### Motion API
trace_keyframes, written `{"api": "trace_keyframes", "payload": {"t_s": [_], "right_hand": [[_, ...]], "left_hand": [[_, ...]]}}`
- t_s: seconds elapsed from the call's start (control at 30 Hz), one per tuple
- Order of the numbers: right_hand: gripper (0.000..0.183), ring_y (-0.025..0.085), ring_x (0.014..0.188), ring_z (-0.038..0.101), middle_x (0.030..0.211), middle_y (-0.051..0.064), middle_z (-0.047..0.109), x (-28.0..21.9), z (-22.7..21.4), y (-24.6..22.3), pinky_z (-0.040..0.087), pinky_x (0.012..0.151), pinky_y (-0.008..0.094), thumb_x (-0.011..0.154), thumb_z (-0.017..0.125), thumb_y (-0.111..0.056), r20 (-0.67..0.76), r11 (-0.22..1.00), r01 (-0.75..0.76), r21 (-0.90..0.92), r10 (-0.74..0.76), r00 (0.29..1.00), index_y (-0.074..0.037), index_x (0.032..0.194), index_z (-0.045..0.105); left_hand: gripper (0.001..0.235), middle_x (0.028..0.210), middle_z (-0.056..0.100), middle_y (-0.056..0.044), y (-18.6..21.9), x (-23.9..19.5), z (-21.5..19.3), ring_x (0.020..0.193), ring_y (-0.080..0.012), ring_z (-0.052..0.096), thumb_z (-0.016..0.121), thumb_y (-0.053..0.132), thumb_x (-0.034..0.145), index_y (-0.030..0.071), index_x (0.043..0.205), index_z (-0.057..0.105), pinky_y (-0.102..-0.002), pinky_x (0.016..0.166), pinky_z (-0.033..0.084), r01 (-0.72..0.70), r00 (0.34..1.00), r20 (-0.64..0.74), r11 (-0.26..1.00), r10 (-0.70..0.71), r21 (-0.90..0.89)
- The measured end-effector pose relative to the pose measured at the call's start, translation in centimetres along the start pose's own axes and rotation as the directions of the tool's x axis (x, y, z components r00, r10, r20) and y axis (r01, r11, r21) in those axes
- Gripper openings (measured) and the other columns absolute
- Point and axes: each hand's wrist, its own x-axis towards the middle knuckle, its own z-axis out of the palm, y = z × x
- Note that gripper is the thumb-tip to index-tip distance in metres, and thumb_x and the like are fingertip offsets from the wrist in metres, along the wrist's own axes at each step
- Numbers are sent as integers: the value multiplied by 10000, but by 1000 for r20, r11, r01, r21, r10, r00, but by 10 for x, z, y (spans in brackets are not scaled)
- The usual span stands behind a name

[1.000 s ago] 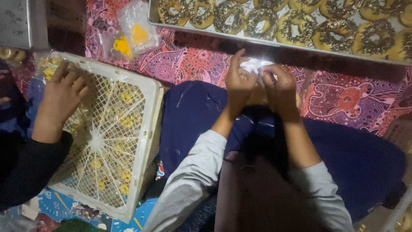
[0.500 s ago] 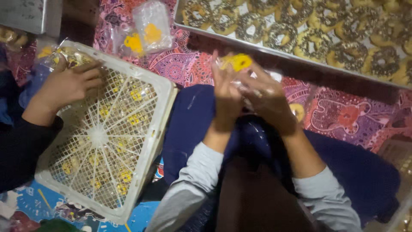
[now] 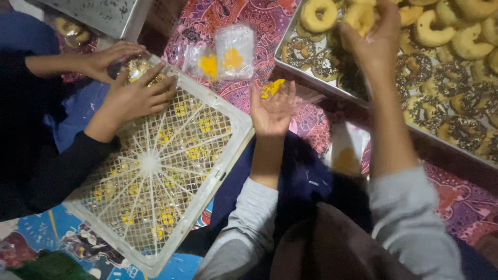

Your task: The person sits on the floor and repeatedly picks ring-shaped snacks from a metal tray, places them into small plastic bags, and sets the filled bags into a white plastic crate. A second person works alongside doing the same task.

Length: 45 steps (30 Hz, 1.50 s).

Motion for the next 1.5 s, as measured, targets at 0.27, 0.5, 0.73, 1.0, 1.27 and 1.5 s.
{"api": "trace_keyframes", "payload": {"t_s": [0.27, 0.5, 0.73, 1.0, 1.27, 1.5], "right_hand": [[622, 307, 1206, 663, 1294, 199, 643, -192, -44, -55, 554, 1098, 460, 991, 791, -235, 181, 240, -275, 931, 351, 919, 88, 1440, 506], [584, 419, 1394, 532, 1505, 261, 493, -195, -46, -76, 467, 1149, 460, 864, 797, -112, 23, 993, 47, -110, -44, 999, -32, 1425, 657], [607, 264, 1300, 600, 1472, 185, 593, -190, -66, -66, 481, 1069, 369, 922, 735, -197, 245, 881, -303, 363, 223, 943, -63, 1484, 549], [211, 229, 825, 778, 972, 178, 789, -234, -70, -90, 592, 717, 332, 919, 725, -200, 503, 999, -22, -25, 31, 864, -46, 1048, 789], [103, 297, 622, 712, 752, 151, 746, -241, -41, -134, 558, 570, 407, 887, 765, -176, 449, 925, 353, -144, -257, 856, -93, 926, 811], [338, 331, 915, 711, 1008, 189, 733, -236, -34, -120, 568, 821, 422, 893, 704, -68, 338, 903, 425, 58, -418, 843, 27, 1217, 716]], "left_hand": [[641, 1133, 660, -209, -31, 0, -27, 1113, -383, 651, 706, 544, 942, -31, 1188, 562, -575, 932, 516, 309, 939, 175, 950, -297, -49], [655, 1406, 580, -199, -95, -47, -31, 1184, -337, 596, 657, 418, 1140, 0, 1559, 377, -513, 1106, 445, 83, 851, 500, 981, -161, 175], [1031, 1617, 255, -226, -71, -158, -4, 1523, -370, 209, 785, 497, 844, 43, 1575, 217, -554, 1223, 150, -776, 542, 827, -464, -147, 426], [250, 1198, 772, -125, 10, -199, -4, 1214, -324, 744, 547, 159, 1092, 37, 1189, 743, -436, 1166, 522, -686, 655, 750, -481, -85, 545], [236, 1015, 780, -140, 23, -186, -36, 913, -157, 733, 587, 82, 1015, -78, 1131, 716, -280, 841, 591, -330, 941, 325, 50, 94, 943], [228, 902, 739, -124, 16, -194, -36, 752, -150, 634, 621, 78, 1013, -58, 1164, 727, -307, 660, 518, -224, 974, 222, 48, 40, 973]]}}
